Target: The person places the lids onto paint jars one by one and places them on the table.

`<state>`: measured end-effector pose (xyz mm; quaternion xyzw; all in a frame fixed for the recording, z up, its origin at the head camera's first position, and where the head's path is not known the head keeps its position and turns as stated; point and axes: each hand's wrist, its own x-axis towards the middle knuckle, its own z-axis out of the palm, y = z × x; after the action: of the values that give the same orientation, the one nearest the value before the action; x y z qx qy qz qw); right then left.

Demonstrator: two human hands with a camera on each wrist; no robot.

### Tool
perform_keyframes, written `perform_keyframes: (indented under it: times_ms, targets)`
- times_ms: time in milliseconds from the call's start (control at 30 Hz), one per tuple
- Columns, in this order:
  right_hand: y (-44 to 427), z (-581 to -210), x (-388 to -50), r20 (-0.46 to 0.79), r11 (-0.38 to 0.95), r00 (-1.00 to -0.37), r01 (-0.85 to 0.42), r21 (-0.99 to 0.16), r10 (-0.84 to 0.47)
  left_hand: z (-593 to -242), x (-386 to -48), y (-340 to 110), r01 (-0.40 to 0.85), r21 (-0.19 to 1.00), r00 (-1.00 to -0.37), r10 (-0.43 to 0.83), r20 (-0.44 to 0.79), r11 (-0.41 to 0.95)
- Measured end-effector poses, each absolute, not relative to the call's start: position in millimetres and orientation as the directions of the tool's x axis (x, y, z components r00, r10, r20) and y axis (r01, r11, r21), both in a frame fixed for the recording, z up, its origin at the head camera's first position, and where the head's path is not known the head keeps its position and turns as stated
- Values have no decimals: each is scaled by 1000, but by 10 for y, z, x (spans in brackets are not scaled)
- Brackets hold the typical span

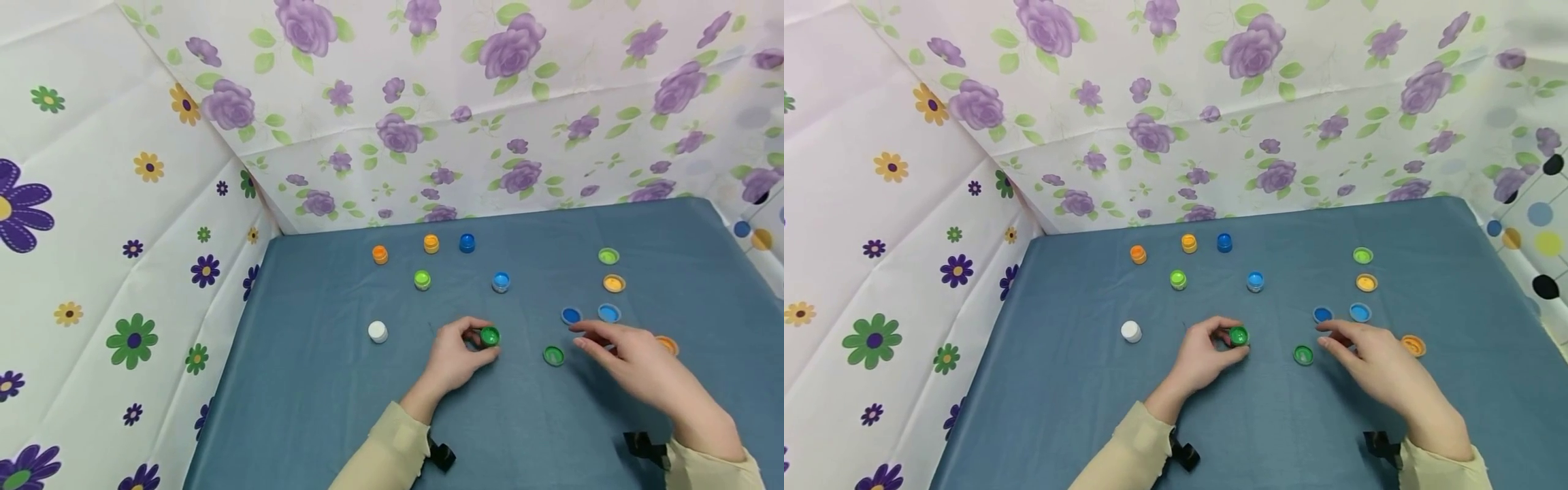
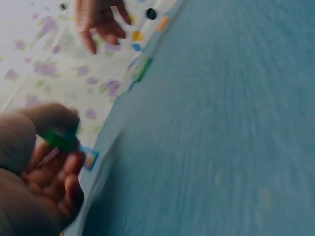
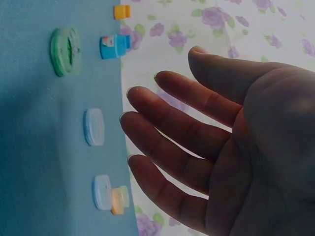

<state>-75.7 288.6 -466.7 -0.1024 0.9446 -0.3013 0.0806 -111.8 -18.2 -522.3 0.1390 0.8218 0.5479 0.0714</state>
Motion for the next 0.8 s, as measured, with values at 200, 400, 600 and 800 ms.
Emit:
perform_keyframes:
  times_ms: [200, 400, 600, 800]
  targets:
    - [2788, -4756, -764, -55, 797, -962, -187, -575, -266, -5156, -1091, -511, 257, 962, -886, 420, 197, 93]
    - [2699, -4844, -780, -85, 806, -953, -195, -559, -290, -5092, -1094, -753, 274, 961, -862, 430, 267, -49]
    - [2605, -4951, -798, -117, 819, -944, -200, -538, -307, -5114, -1098, -880, 209, 967, -906, 344, 248, -147]
    - [2552, -5003, -799, -145, 854, -954, -158, -495, -261, -5153, -1117, -926, 178, 970, -922, 317, 223, -165]
